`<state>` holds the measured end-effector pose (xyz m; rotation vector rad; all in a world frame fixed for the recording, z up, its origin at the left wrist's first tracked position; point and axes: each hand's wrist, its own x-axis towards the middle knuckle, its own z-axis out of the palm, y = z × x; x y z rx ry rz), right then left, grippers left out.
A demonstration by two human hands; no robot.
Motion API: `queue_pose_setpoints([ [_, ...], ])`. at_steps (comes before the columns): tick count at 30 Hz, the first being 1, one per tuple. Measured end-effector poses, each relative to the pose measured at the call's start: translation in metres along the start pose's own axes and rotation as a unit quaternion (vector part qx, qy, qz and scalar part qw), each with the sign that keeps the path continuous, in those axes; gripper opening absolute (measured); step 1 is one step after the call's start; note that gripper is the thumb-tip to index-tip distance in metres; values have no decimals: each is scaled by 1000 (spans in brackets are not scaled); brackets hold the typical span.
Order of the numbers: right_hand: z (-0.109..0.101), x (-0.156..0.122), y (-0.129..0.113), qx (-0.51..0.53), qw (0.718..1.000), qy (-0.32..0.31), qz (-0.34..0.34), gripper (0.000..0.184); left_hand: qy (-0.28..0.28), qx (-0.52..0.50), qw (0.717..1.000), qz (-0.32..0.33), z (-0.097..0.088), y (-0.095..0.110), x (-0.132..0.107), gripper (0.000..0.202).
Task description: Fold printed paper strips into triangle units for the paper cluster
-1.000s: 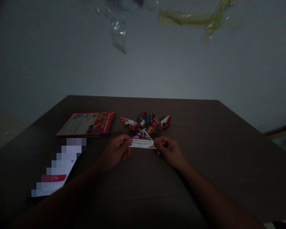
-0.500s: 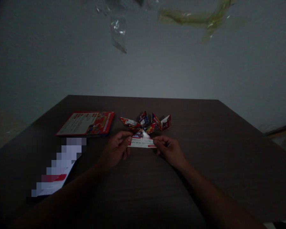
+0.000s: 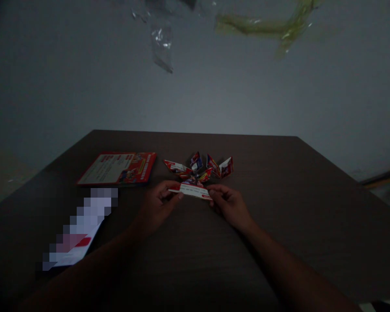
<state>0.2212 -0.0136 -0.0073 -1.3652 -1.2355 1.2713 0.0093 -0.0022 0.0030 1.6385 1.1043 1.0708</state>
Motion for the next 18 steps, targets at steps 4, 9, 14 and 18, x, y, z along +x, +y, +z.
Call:
queue_pose_setpoints([
  [4, 2, -4, -1, -36, 999, -14, -10, 42, 2, 26, 1000, 11, 0, 1, -1, 27],
  [9, 1, -9, -3, -121, 988, -43, -82, 35, -15, 31, 999, 23, 1, 1, -1, 24],
  [14, 3, -9, -2, -159, 979, -53, -112, 37, -11, 54, 998, 38, 3, -1, -2, 31],
  [18, 4, -7, 0, -164, 978, -47, -117, 35, -11, 162, 985, 59, 3, 2, -5, 34],
])
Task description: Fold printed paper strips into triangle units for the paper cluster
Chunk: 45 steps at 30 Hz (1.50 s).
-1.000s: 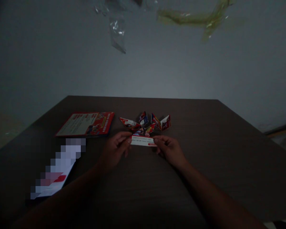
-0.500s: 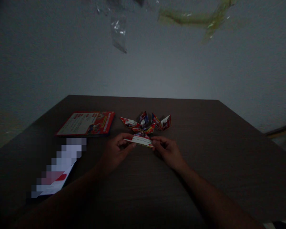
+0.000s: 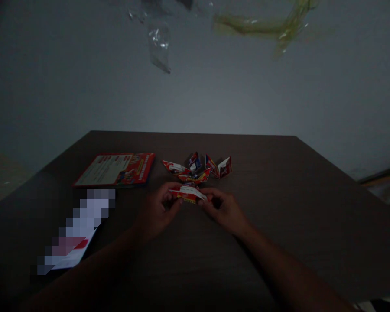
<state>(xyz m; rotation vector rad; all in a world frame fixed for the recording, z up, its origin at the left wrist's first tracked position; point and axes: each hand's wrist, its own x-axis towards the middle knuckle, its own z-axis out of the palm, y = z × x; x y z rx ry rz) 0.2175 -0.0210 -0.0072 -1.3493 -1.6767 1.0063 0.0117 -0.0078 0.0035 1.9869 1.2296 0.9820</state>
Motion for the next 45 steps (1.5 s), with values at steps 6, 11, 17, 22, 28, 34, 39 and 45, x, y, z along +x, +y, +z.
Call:
queue_pose_setpoints([
  [6, 0, -1, -3, 2, 1000, 4, 5, 33, 27, 118, 990, 75, 0, 11, -3, 40],
  [11, 1, 0, -9, -6, 1000, 1, -12, 31, 28, 128, 987, 91, 3, 10, -2, 39],
  [17, 3, 2, -8, -3, 1000, 4, -6, 30, 14, 94, 989, 112, 5, 13, -3, 51],
  [22, 3, 3, -6, -18, 1000, 12, -5, 29, -16, 36, 992, 121, 7, 21, -8, 70],
  [28, 4, 4, -5, 8, 1000, -8, -10, 26, -89, 41, 985, 141, 5, 19, -9, 65],
  [34, 7, 1, -9, 3, 999, -35, -26, 18, -126, 87, 973, 175, 8, 18, -10, 69],
  [39, 8, 1, -8, -1, 998, -49, -37, 13, -142, 121, 966, 177, 14, 20, -11, 78],
  [45, 12, -4, -7, 48, 995, -80, -35, 20, -150, 165, 962, 159, 17, 21, -10, 85],
])
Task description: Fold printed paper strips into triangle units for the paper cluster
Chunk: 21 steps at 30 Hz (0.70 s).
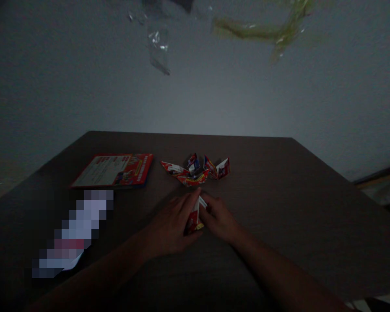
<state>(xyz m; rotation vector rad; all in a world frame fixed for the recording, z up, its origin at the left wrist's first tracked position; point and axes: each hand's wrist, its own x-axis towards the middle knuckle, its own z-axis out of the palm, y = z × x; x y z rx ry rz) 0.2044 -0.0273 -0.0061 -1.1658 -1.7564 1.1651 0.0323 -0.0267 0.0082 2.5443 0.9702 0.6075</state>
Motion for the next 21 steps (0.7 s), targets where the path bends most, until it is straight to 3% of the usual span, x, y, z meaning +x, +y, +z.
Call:
queue_pose_setpoints([
  [5, 1, -5, -9, 52, 998, 40, 15, 37, -3, 32, 999, -26, 0, -2, 0, 87],
  [13, -7, -4, -8, 47, 998, -40, -29, 44, 0, 85, 994, -64, -3, -5, 0, 89],
  [21, -3, -5, -8, 31, 998, -59, -23, 48, 10, 139, 987, -79, -7, -2, 0, 79],
])
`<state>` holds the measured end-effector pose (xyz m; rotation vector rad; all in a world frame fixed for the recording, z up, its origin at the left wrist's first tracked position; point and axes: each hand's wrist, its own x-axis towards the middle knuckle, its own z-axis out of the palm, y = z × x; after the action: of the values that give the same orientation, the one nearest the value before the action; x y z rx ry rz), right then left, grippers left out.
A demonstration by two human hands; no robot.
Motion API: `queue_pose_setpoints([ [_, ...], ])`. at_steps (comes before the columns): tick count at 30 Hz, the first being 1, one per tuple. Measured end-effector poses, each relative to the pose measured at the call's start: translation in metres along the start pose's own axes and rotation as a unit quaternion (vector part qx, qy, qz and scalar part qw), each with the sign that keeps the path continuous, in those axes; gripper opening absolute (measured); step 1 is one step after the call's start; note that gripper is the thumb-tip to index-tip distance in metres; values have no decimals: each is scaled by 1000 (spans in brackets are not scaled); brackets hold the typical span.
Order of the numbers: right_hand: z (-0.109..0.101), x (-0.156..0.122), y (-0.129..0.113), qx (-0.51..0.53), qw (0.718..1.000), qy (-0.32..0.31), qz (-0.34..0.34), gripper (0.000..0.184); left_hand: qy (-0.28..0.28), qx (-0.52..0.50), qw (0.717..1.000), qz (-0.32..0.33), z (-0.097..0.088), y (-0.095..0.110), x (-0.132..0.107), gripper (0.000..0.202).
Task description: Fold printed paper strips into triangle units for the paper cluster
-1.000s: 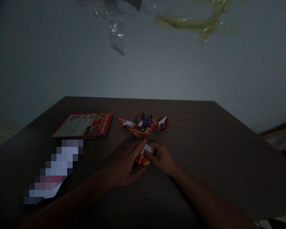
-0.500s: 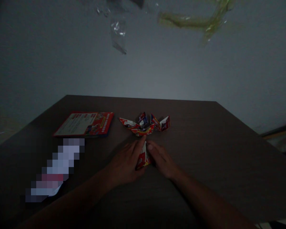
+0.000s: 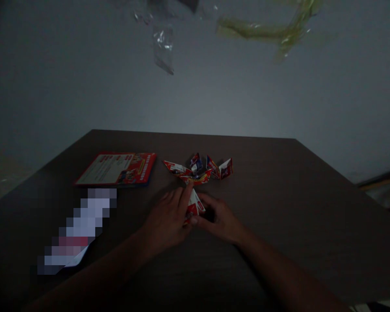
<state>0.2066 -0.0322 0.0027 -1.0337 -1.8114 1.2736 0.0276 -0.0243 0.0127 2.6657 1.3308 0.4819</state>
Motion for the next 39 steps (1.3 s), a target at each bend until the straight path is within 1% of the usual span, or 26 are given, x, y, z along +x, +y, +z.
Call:
queue_pose_setpoints([
  [3, 0, 1, -4, -15, 1000, 10, 11, 38, 3, -4, 1000, 0, -1, 0, 1, 81],
  [6, -2, 2, -2, -6, 1000, 16, 22, 34, 21, -29, 999, -8, -4, -1, 1, 79],
  [8, -3, 3, 2, 10, 999, 27, 25, 33, 52, -80, 995, -20, -5, -3, 1, 79],
  [10, -5, 2, 5, 32, 998, 40, 33, 33, 87, -183, 978, -40, -6, -6, 2, 83],
  [11, -5, 2, 6, 43, 997, 46, 39, 33, 101, -255, 960, -55, -5, -8, 2, 85],
  [12, -5, 1, 6, 53, 996, 51, 44, 34, 111, -334, 933, -72, -4, -10, 3, 85],
  [13, -5, 1, 6, 61, 995, 55, 47, 34, 112, -417, 898, -89, -3, -12, 4, 83],
  [14, -4, 1, 5, 67, 995, 58, 45, 34, 107, -497, 855, -105, -1, -14, 5, 79],
  [15, -4, 1, 4, 69, 995, 58, 40, 34, 93, -563, 813, -113, 1, -16, 6, 73],
  [16, -4, 1, 3, 70, 995, 57, 34, 33, 59, -614, 778, -117, 3, -17, 7, 63],
  [17, -3, 1, 3, 68, 996, 53, 28, 33, 27, -643, 755, -123, 5, -17, 7, 53],
  [18, -3, 1, 3, 65, 996, 48, 25, 32, 5, -653, 746, -133, 7, -17, 8, 43],
  [19, -3, 1, 4, 60, 997, 43, 26, 32, -11, -656, 741, -142, 9, -17, 9, 36],
  [21, -2, 0, 6, 44, 998, 32, 35, 30, -23, -652, 741, -162, 12, -15, 9, 29],
  [25, 0, 1, 7, 16, 999, 12, 46, 29, -40, -651, 741, -162, 15, -14, 7, 26],
  [30, 0, 3, 1, 26, 998, 15, 48, 29, -30, -633, 758, -155, 14, -18, 7, 24],
  [32, -2, 3, 1, 36, 998, 22, 54, 29, -22, -631, 759, -157, 12, -20, 8, 21],
  [34, -5, 3, 3, 47, 997, 30, 61, 30, -22, -646, 745, -164, 11, -22, 9, 20],
  [37, -9, 4, 8, 60, 995, 39, 67, 32, -41, -686, 707, -169, 11, -24, 10, 20],
  [39, -10, 4, 10, 68, 994, 41, 70, 32, -48, -704, 687, -174, 12, -25, 10, 21],
])
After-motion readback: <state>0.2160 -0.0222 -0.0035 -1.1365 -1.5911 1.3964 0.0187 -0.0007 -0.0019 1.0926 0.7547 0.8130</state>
